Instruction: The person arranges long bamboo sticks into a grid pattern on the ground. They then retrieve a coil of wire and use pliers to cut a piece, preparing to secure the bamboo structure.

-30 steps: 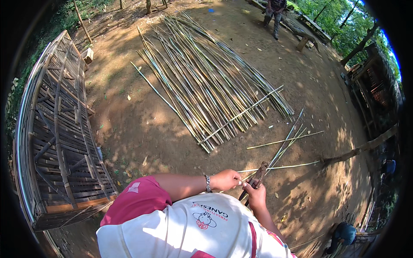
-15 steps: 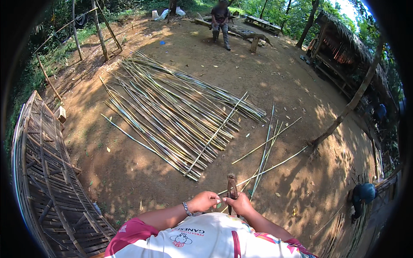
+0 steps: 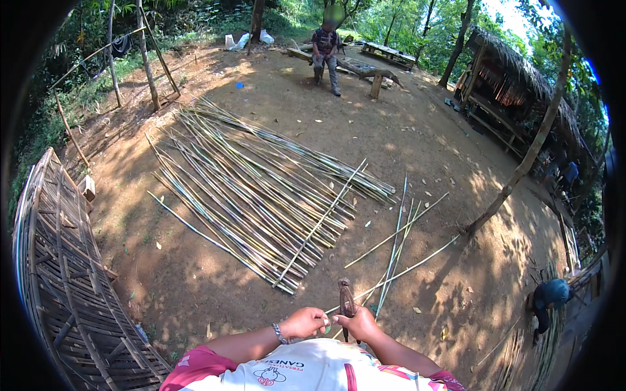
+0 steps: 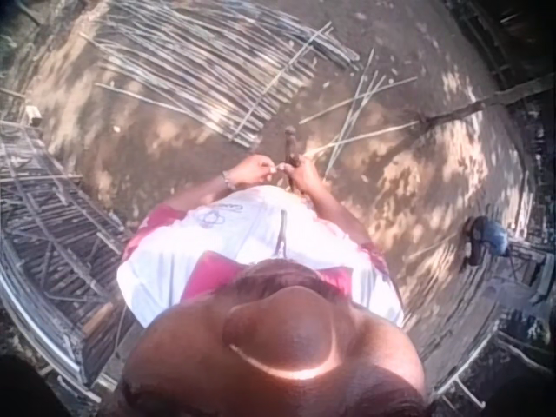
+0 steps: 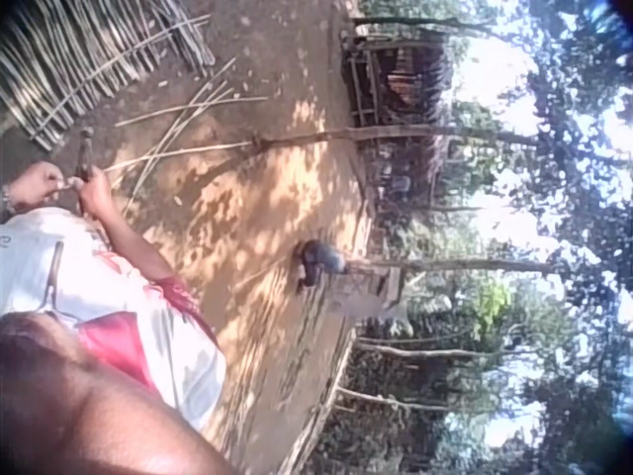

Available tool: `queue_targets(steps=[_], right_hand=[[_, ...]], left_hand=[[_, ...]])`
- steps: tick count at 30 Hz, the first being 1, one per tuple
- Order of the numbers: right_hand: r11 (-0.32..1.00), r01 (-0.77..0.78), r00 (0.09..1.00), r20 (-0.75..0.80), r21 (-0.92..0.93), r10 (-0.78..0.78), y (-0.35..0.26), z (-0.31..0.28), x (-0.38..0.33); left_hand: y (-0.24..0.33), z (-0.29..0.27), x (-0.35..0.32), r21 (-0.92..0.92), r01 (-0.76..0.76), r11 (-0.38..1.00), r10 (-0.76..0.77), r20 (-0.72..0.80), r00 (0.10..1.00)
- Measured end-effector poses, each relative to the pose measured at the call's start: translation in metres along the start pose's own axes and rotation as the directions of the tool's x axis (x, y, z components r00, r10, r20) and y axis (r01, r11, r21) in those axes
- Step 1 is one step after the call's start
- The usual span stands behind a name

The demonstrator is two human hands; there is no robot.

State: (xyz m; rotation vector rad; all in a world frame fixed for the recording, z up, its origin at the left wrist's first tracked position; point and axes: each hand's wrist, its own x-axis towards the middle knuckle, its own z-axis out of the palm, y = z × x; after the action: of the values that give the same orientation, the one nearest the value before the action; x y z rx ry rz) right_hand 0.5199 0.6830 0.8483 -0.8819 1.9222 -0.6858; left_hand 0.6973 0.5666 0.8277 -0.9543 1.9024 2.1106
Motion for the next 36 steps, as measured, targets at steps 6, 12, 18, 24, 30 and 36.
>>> queue_targets(steps=[6,12,18,24,30,36], right_hand=[[0.989,0.033,0.998,-0.065,0.142,-0.024,-0.011,0.000,-0.013],[0.992,-0.013,1.000,-0.010,0.126,0.014,-0.008,-0.005,-0.011],[0.936,0.028,1.000,-0.018,0.350,-0.023,0.009,0.002,-0.007],[0.927,0.039,0.996,-0.089,0.373,-0.006,-0.002,-0.002,-0.011],[0.910,0.045,0.985,-0.168,0.412,0.027,-0.008,-0.001,-0.015],[0.913,0.049,0.990,-0.142,0.405,0.010,-0.006,-0.003,-0.015]], left_hand=[[-0.001,-0.003,0.002,-0.033,-0.088,0.996,0.091,0.076,0.993],[-0.005,-0.013,0.003,-0.109,-0.036,0.993,0.055,0.172,0.983],[0.006,-0.014,-0.006,-0.019,-0.092,0.996,0.094,0.173,0.980],[0.004,-0.013,-0.004,-0.074,-0.138,0.988,0.149,0.179,0.973],[0.021,-0.003,-0.009,-0.016,-0.141,0.990,0.142,0.089,0.986],[0.015,0.010,0.002,-0.054,-0.163,0.985,0.162,-0.029,0.986]])
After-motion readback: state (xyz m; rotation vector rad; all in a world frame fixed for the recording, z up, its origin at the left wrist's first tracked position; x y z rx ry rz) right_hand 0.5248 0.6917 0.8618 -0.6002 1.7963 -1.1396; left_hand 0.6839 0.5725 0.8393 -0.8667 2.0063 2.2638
